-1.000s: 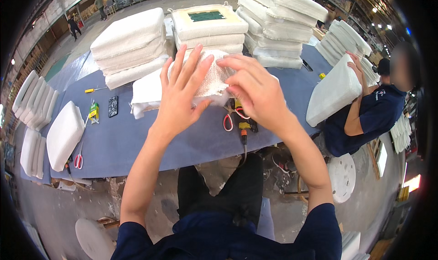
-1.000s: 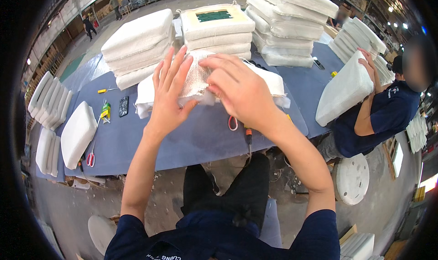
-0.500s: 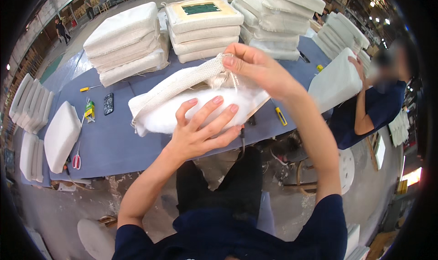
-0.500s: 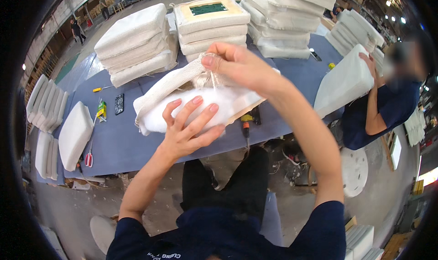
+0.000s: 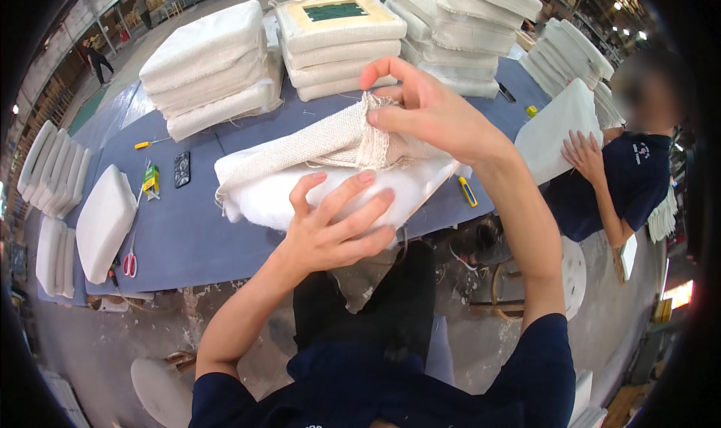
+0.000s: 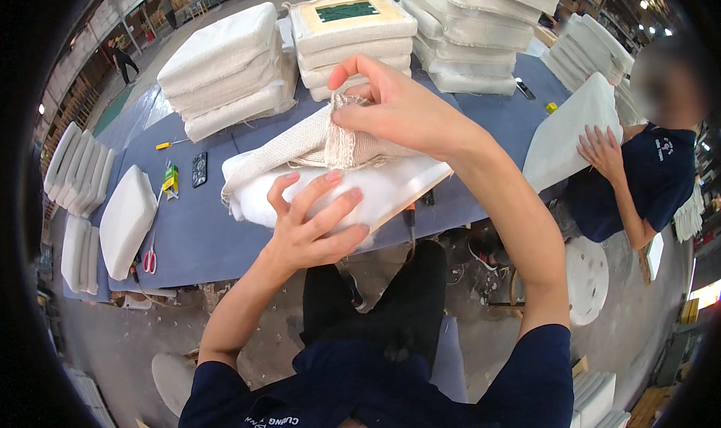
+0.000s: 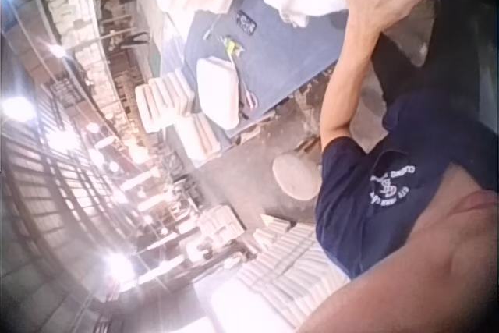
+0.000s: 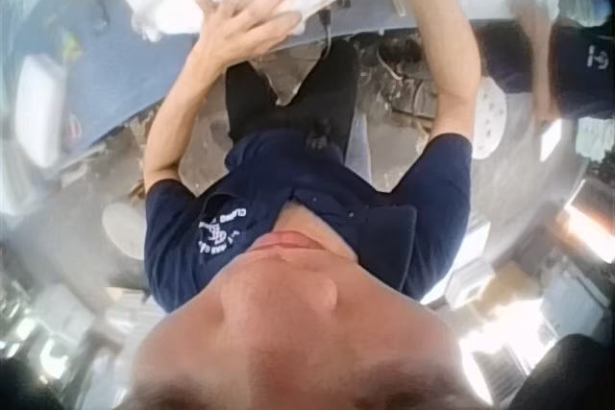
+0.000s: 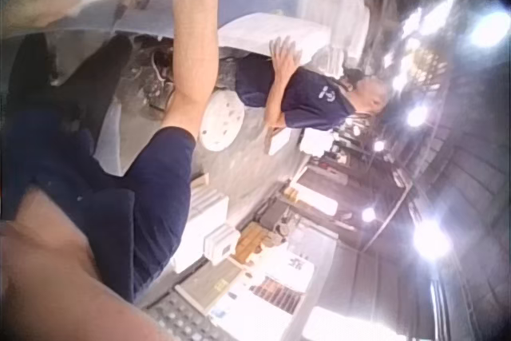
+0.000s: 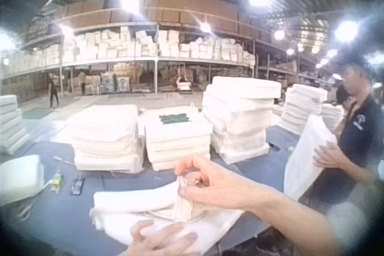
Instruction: The person wraps white fabric around rectangular foam blocks, trims excess with scissors, and secures the fabric using a staple gun. They repeat this process on multiple cushion units at a workbench in a factory setting.
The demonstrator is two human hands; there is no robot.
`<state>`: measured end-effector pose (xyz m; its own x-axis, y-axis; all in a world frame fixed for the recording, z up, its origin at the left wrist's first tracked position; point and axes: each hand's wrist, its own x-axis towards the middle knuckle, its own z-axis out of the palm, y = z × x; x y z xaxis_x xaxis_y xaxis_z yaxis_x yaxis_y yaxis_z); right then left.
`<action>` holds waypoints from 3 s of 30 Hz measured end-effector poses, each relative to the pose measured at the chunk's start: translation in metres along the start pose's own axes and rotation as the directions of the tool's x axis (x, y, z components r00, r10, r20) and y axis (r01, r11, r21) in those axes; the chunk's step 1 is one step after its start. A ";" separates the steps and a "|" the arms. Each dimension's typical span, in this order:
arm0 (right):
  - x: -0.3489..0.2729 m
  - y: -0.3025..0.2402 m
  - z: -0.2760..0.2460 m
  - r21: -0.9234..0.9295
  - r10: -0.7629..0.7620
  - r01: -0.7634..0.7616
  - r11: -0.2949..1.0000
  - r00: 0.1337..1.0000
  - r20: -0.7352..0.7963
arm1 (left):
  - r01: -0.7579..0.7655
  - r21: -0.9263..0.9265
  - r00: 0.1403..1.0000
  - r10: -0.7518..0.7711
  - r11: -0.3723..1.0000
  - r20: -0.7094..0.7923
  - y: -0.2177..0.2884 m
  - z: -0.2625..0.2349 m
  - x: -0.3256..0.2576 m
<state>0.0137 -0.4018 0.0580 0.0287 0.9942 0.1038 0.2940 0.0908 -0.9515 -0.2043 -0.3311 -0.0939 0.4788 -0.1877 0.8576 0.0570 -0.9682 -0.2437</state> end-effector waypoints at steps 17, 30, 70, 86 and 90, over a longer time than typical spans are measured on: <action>-0.050 0.030 0.055 -0.911 -0.848 0.278 0.304 0.515 -0.125 | 0.302 -0.101 0.953 -0.296 0.948 0.068 -0.074 -0.005 0.056; -0.039 0.054 0.088 0.267 -0.036 0.251 0.930 0.787 -0.616 | 0.481 -0.484 0.838 -0.221 0.731 0.498 -0.069 -0.048 0.057; -0.001 0.119 0.187 -0.153 -0.531 0.508 0.848 0.818 -0.222 | 0.638 -0.535 0.700 -0.706 0.553 0.105 -0.051 -0.070 -0.067; 0.013 0.355 0.051 -0.664 -0.428 -0.630 0.402 0.511 -0.745 | 0.788 -0.223 0.524 -0.815 0.574 -0.246 -0.012 -0.009 -0.050; -0.002 0.402 0.046 -0.529 0.018 -0.477 0.702 0.755 -0.656 | 0.788 -0.142 0.547 -0.786 0.599 -0.287 -0.024 -0.007 -0.052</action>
<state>0.0880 -0.3651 -0.3385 0.6537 0.7139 0.2508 0.6979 -0.4406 -0.5646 -0.2366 -0.2991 -0.1294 -0.0349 0.6113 0.7907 0.2873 -0.7516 0.5938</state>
